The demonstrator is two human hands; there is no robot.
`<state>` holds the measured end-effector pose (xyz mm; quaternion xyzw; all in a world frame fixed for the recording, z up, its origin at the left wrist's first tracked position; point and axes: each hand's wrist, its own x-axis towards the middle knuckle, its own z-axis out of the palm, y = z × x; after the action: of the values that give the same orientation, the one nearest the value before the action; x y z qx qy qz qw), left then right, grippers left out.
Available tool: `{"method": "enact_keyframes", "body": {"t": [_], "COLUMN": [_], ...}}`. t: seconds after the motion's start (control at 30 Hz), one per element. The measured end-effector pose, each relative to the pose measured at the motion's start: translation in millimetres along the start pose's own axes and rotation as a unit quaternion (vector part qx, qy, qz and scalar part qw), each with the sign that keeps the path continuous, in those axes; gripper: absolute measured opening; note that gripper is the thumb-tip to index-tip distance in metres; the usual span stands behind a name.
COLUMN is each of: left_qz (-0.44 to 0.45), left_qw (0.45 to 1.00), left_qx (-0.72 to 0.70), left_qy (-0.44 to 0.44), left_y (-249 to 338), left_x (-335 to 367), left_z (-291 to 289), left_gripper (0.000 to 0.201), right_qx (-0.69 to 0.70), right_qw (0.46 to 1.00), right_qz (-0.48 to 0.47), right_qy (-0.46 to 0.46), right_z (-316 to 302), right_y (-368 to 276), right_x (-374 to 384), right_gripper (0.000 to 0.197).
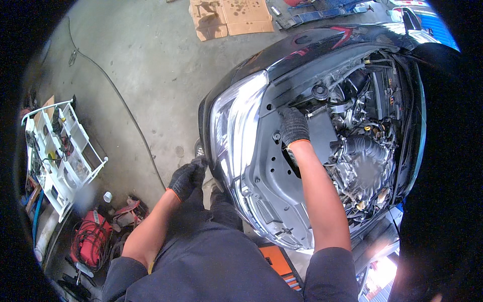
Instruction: The person aligns and places a silver V6 engine cover into the engine bay, then uses a ratchet to tighten fasteners on the cover. The person also briefly uses a work light to illuminate the engine bay.
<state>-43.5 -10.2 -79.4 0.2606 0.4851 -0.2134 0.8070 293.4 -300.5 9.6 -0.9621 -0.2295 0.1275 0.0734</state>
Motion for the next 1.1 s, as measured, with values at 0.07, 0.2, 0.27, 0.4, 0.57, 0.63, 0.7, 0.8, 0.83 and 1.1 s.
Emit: {"method": "enact_keyframes", "body": {"t": [0.07, 0.2, 0.27, 0.4, 0.57, 0.63, 0.7, 0.8, 0.83, 1.1], "left_qz": [0.039, -0.025, -0.047, -0.057, -0.003, 0.027, 0.007, -0.053, -0.049, -0.073], "left_qw": [0.995, 0.994, 0.987, 0.983, 0.992, 0.985, 0.986, 0.989, 0.99, 0.973], "left_qx": [0.087, -0.096, -0.146, -0.175, -0.035, 0.045, 0.026, -0.073, -0.058, 0.042], "left_qy": [-0.017, -0.036, -0.04, -0.024, -0.123, -0.165, -0.166, -0.118, -0.115, -0.216], "left_y": [-1.9, -1.0, 0.6, 3.2, 13.3, 20.0, 27.2, 36.1, 39.4, 10.7], "left_x": [4.7, 9.5, 7.7, -2.9, -13.4, -23.3, -39.3, -65.3, -72.5, -76.9], "left_z": [-3.2, -6.5, -5.7, -4.8, -2.5, 7.5, 25.7, 67.0, 78.7, 120.6], "left_gripper": [0.028, 0.028, 0.02, 0.024, 0.023, 0.021, 0.025, 0.036, 0.035, 0.023], "right_qx": [0.011, 0.145, 0.279, 0.457, 0.48, 0.437, 0.289, 0.266, 0.276, 0.309], "right_qw": [1.0, 0.985, 0.934, 0.831, 0.777, 0.804, 0.887, 0.891, 0.898, 0.919], "right_qz": [0.008, 0.089, 0.224, 0.314, 0.39, 0.394, 0.36, 0.336, 0.313, 0.119], "right_qy": [-0.004, 0.038, 0.004, -0.052, -0.121, -0.078, 0.012, 0.149, 0.139, 0.216], "right_z": [5.8, 24.0, 27.4, 16.6, 8.6, 13.5, 19.0, 22.7, 20.4, -17.4], "right_y": [7.0, 19.0, 22.8, 26.4, 23.5, 16.8, 4.2, -34.6, -51.6, -200.0], "right_x": [2.6, 7.5, 9.2, 8.5, 14.1, 8.6, -4.9, -39.5, -56.7, -240.8], "right_gripper": [0.021, 0.021, 0.021, 0.023, 0.027, 0.036, 0.047, 0.041, 0.033, 0.029]}}
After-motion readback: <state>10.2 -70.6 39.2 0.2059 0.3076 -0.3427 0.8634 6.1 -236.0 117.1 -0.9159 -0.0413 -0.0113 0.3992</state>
